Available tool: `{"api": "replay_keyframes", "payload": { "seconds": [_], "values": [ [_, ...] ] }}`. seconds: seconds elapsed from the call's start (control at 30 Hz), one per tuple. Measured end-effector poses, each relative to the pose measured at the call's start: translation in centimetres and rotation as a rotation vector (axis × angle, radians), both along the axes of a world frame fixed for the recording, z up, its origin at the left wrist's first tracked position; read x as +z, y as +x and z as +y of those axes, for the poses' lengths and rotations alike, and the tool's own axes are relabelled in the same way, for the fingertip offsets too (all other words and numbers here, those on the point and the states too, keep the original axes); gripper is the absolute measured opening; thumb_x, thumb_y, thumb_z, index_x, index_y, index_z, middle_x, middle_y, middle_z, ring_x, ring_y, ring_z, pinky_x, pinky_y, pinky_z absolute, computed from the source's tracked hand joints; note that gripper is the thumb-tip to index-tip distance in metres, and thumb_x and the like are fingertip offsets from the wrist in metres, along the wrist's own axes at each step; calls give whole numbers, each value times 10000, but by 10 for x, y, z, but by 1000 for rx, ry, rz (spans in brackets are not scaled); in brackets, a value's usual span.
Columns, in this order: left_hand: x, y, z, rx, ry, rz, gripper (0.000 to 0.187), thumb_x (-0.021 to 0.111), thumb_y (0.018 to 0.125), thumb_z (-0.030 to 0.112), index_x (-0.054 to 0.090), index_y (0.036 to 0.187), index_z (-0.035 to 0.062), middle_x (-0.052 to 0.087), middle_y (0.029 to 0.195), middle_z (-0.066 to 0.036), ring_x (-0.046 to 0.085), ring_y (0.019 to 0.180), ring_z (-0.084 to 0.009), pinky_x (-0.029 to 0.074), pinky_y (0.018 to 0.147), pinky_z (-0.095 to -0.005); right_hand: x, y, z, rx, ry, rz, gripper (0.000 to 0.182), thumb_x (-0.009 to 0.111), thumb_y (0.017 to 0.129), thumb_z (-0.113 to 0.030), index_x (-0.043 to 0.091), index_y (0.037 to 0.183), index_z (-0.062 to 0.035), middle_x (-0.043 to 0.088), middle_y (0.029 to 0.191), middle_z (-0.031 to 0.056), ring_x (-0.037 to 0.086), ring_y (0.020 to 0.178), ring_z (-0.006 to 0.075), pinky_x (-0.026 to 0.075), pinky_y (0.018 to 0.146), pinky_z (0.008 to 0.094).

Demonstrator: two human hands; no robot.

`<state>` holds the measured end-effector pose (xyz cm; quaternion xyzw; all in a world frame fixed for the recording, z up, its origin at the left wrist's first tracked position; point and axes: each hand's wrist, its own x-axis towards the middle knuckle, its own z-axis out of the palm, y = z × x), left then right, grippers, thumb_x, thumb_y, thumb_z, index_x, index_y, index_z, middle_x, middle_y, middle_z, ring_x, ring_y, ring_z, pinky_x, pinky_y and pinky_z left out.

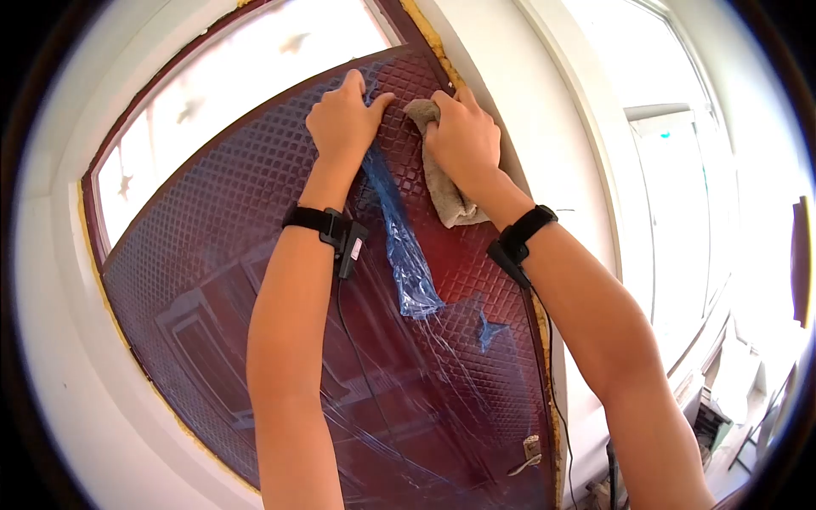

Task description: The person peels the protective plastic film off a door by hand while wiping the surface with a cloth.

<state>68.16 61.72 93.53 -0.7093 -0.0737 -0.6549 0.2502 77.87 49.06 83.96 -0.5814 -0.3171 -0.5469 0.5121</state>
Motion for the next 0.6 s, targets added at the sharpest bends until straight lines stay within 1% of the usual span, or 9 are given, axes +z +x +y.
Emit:
{"api": "replay_keyframes", "payload": {
  "seconds": [0.03,0.07,0.13,0.17,0.23,0.27,0.33,0.57,0.6],
  "values": [
    [1,0,-1,1,-57,-29,480,803,883,595,632,980,157,739,802,-102,741,768,-331,577,678,-454,-1,1,-1,1,1,-15,188,690,903,-131,677,1077,-59,628,1227,197,709,1053,414,592,864,530],
    [2,0,-2,8,-55,-26,480,803,883,595,632,980,157,739,802,-102,741,768,-331,577,678,-454,-2,2,-1,7,3,-12,188,690,903,-131,677,1077,-59,628,1227,197,709,1053,414,592,864,530],
    [7,3,5,-119,33,-71,321,842,892,409,713,988,131,751,826,-83,735,750,-303,560,632,-415,-1,2,-1,-7,-14,-6,199,690,909,-135,679,1093,-59,626,1217,197,710,1055,407,593,863,523],
    [10,5,7,-112,34,-71,321,842,892,409,713,988,131,751,826,-83,735,750,-303,560,632,-415,-1,1,0,-1,-12,-6,199,690,909,-135,679,1093,-59,626,1217,197,710,1055,407,593,863,523],
    [16,9,9,-265,293,-76,200,812,925,304,753,985,123,768,898,-89,740,824,-299,579,698,-406,-3,2,2,-3,32,-44,190,689,916,-145,677,1086,-60,624,1208,194,715,1040,410,596,857,522],
    [17,11,11,-268,294,-77,200,812,925,304,753,985,123,768,898,-89,740,824,-299,579,698,-406,-3,3,3,-5,33,-44,190,689,916,-145,677,1086,-60,624,1208,194,715,1040,410,596,857,522],
    [21,13,8,-222,254,-11,136,764,955,216,756,990,86,758,947,-109,732,865,-310,585,757,-413,-2,3,1,-9,-6,-26,181,689,921,-150,674,1078,-62,623,1209,191,716,1037,411,598,855,522],
    [24,26,24,-201,325,-69,126,691,995,137,737,980,21,712,959,-159,707,864,-350,573,785,-455,-3,2,1,-22,-5,-44,180,691,916,-150,674,1077,-71,625,1211,186,714,1041,408,597,854,524],
    [26,26,24,-280,276,-96,129,702,990,142,738,975,19,712,952,-157,705,856,-344,571,782,-449,-3,2,1,-29,-3,-40,185,695,913,-150,673,1078,-71,625,1214,187,716,1037,406,597,851,523]
  ]
}}
